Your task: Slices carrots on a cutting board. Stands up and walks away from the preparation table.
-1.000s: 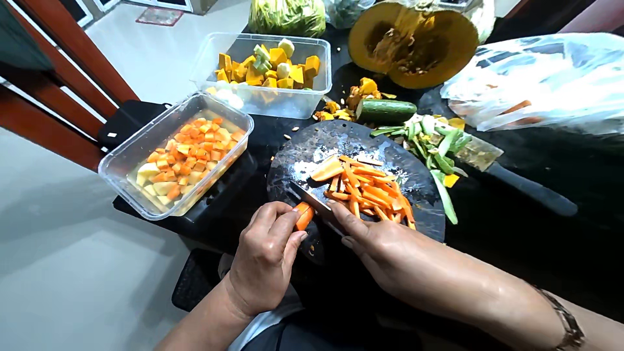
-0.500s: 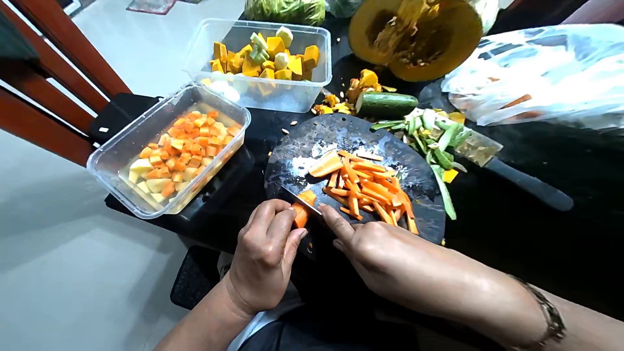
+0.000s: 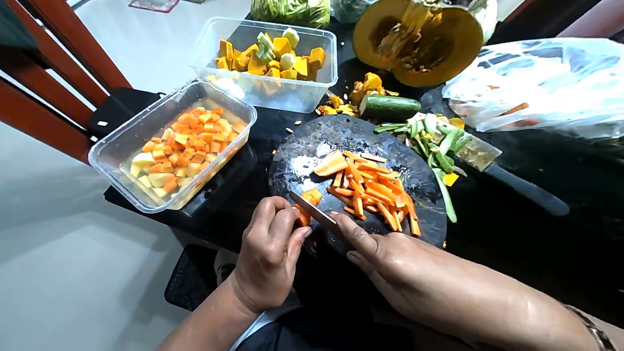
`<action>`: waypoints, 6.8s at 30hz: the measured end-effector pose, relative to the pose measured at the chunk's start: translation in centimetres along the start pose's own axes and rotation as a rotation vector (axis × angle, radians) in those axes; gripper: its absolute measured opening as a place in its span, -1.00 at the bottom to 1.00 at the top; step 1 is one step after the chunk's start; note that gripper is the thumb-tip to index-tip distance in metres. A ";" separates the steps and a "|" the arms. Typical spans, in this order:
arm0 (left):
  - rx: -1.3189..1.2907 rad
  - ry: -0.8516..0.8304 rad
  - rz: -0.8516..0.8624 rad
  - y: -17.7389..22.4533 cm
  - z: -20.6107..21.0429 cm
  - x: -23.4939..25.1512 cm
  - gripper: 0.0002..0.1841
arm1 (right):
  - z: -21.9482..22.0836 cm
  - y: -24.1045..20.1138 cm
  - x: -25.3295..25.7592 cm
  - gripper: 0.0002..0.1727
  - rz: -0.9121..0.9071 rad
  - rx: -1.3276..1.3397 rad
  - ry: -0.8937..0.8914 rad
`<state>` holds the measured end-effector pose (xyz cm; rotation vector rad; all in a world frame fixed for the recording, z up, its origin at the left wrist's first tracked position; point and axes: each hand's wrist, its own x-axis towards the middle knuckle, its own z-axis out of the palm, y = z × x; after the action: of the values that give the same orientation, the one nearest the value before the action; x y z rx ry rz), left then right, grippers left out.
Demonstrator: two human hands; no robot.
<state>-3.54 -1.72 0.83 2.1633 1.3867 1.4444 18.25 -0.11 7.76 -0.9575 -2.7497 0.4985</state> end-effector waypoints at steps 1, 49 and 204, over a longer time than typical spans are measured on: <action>0.005 -0.004 0.005 0.0 0.0 0.0 -0.81 | 0.0 0.1 0.3 -0.37 0.000 0.003 -0.021; 0.312 -0.335 0.060 3.1 3.8 4.3 -0.76 | -4.5 4.9 -0.7 -0.42 -0.109 0.317 0.400; 0.188 -0.102 0.056 1.2 0.7 1.4 -0.85 | 0.1 0.1 -1.5 -0.28 0.077 -0.172 0.020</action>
<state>-2.16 -1.03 2.09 2.3720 1.4903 1.2461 19.43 -0.96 7.51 -1.1047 -2.7819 0.2649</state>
